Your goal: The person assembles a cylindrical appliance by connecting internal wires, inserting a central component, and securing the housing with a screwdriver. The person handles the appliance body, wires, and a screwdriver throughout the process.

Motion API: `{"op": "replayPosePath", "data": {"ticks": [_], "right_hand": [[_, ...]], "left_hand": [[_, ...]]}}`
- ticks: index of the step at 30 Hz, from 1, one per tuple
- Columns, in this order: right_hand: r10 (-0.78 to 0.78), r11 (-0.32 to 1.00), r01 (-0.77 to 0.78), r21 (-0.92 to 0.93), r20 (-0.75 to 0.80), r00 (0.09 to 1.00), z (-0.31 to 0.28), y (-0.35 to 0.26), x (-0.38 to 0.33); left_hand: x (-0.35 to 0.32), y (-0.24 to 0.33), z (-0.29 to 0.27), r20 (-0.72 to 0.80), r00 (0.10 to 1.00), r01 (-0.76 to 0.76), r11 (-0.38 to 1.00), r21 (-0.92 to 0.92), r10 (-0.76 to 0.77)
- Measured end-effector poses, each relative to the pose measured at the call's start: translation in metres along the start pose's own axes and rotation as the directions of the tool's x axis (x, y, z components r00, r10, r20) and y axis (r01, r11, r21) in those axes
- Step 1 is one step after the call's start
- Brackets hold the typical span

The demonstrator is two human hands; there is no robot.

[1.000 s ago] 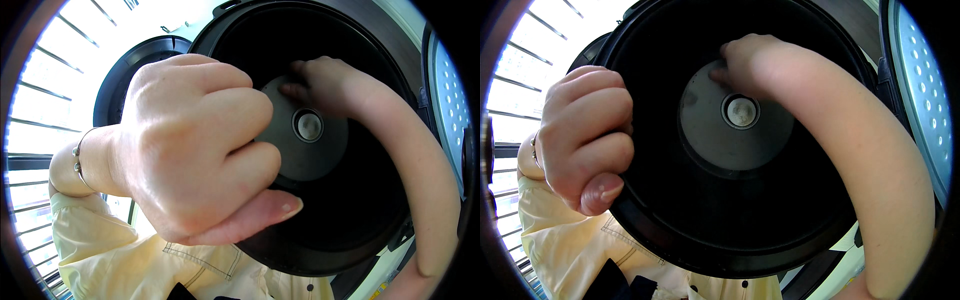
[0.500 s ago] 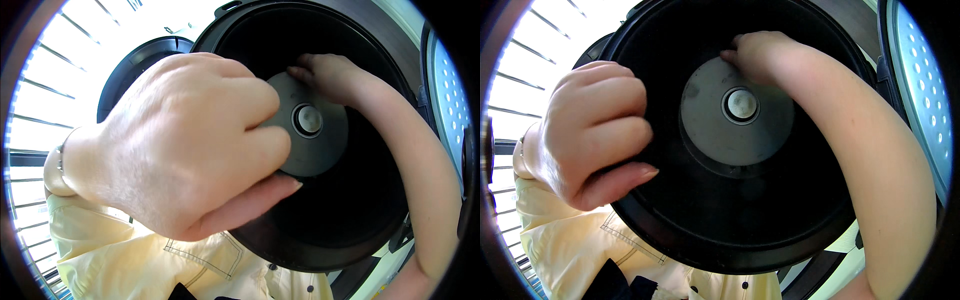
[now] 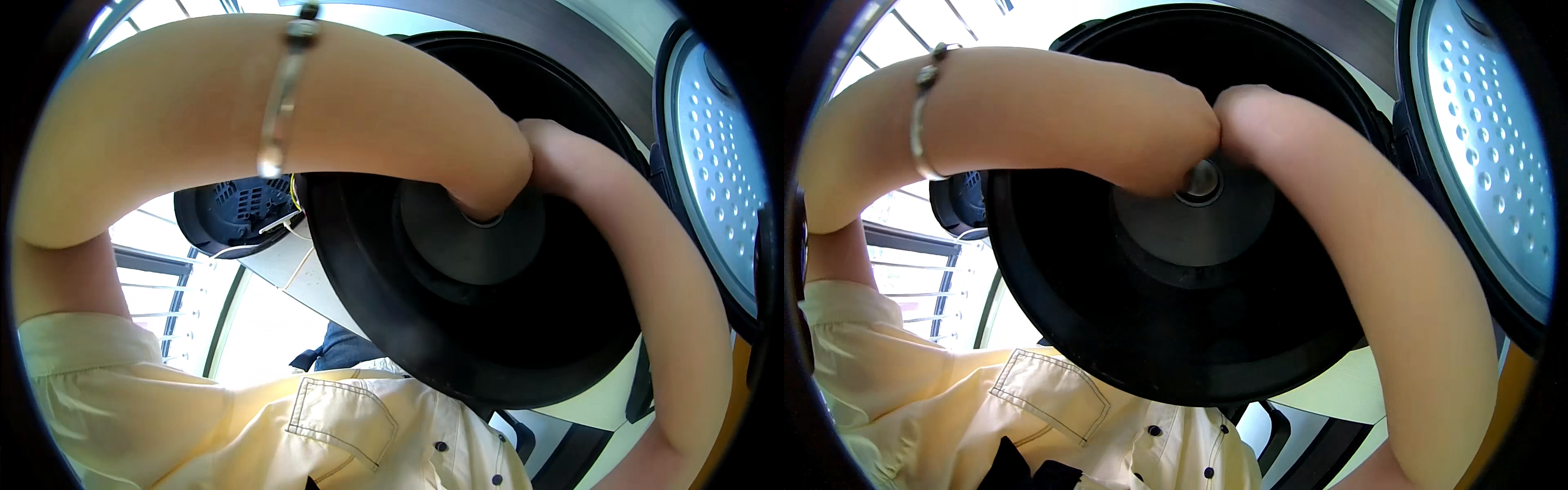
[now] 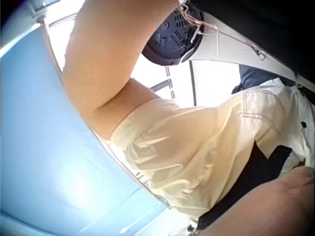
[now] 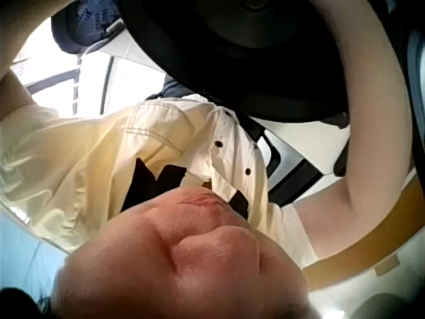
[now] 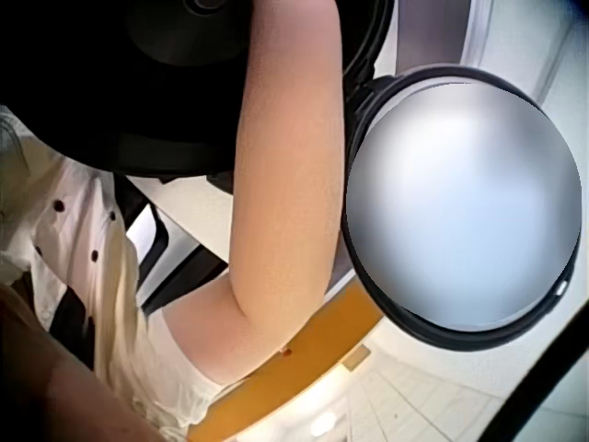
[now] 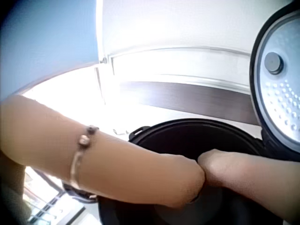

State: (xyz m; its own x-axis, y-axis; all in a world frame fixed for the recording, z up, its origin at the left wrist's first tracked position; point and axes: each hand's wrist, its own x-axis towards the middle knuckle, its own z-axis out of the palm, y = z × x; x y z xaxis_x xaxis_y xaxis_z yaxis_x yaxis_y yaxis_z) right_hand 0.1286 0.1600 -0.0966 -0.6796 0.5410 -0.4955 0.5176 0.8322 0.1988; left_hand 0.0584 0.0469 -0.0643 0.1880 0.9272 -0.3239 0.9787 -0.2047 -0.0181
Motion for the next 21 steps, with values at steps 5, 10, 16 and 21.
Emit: {"op": "replayPosePath", "data": {"ticks": [5,10,16,21], "right_hand": [[0.136,0.988,-0.123,0.088,-0.159,0.978,-0.007,-0.036,-0.069],[0.154,0.835,0.225,0.503,-0.605,0.781,0.001,-0.034,-0.108],[-0.071,0.866,0.452,0.213,-0.843,0.534,0.017,-0.036,-0.148],[-0.235,0.769,0.623,0.143,-0.843,0.484,0.053,-0.031,-0.166]], "left_hand": [[0.002,0.003,0.006,0.162,0.977,0.152,0.987,-0.056,-0.141],[0.0,-0.006,0.006,0.131,0.977,0.185,0.974,-0.133,-0.168],[0.008,-0.013,0.007,0.166,0.985,-0.05,0.999,-0.005,0.05],[0.011,-0.001,0.015,0.211,0.977,0.066,0.992,-0.106,-0.043]]}}
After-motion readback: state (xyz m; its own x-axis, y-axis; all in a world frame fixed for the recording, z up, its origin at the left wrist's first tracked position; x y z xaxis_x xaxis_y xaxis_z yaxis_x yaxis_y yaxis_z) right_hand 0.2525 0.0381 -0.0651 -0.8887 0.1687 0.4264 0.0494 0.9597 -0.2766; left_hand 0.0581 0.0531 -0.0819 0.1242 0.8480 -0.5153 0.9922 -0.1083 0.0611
